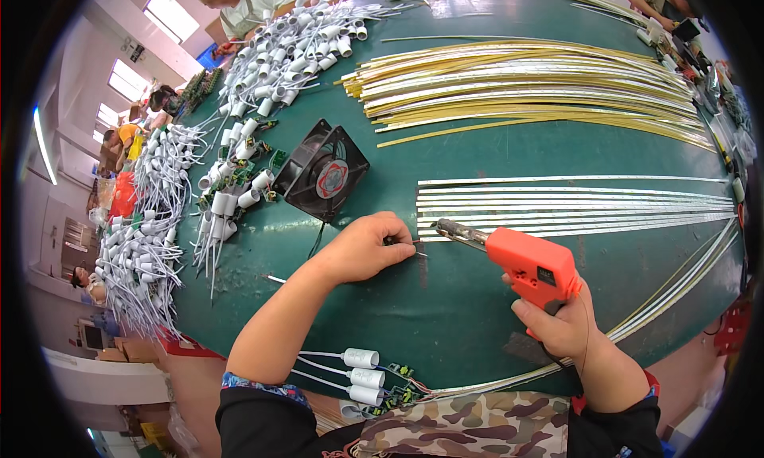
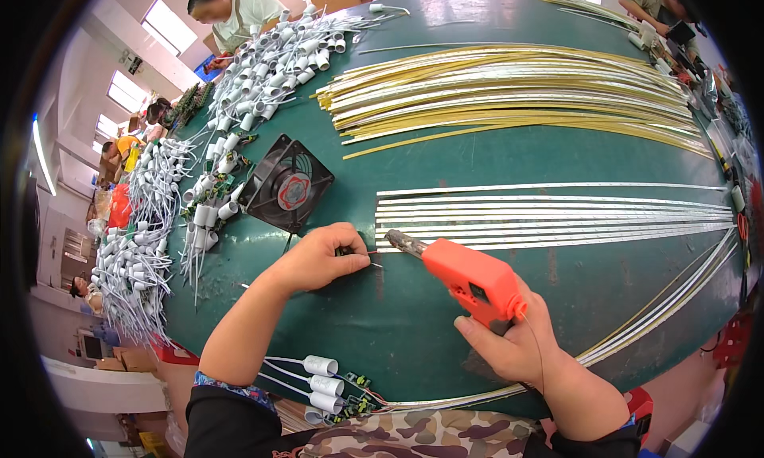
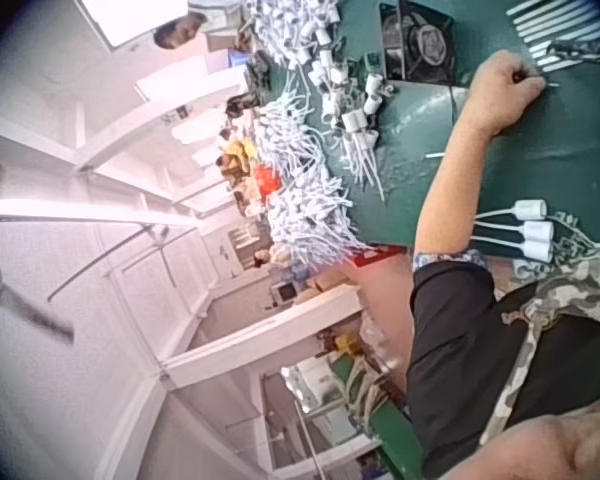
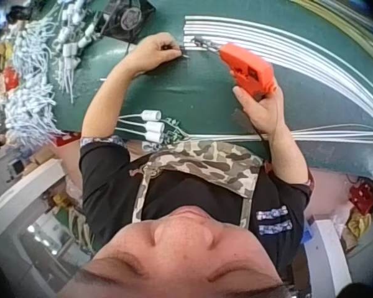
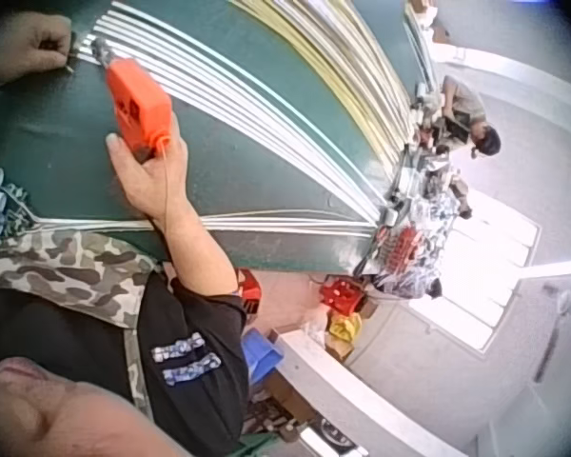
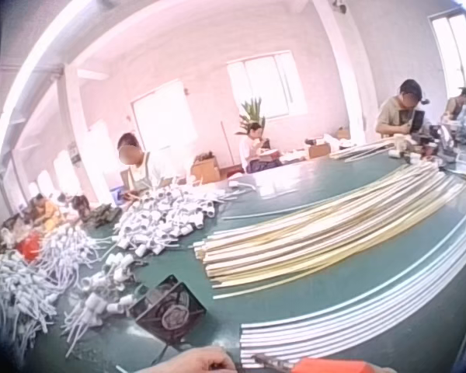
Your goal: The person solders wires from lighting components to LED strips using a soldering iron.
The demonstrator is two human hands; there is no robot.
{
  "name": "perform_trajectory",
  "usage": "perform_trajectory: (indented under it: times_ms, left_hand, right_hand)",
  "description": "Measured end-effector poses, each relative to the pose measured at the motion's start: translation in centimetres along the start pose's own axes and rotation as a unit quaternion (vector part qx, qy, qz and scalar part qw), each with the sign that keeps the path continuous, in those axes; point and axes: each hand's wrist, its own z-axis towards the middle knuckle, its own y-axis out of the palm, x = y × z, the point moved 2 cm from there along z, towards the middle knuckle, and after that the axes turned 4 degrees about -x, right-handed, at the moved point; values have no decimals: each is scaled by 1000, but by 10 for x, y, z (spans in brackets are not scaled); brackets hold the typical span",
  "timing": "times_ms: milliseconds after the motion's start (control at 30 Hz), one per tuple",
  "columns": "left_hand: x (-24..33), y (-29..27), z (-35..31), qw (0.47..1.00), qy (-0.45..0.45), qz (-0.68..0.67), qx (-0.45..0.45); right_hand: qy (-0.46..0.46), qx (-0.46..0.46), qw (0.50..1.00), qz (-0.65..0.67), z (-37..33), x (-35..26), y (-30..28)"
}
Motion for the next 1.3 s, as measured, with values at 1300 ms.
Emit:
perform_trajectory:
  times_ms: [1300]
  left_hand:
    - [4, 11, 11, 990, -68, 84, 87]
  right_hand:
    - [77, -4, 997, -3, -2, -5, 2]
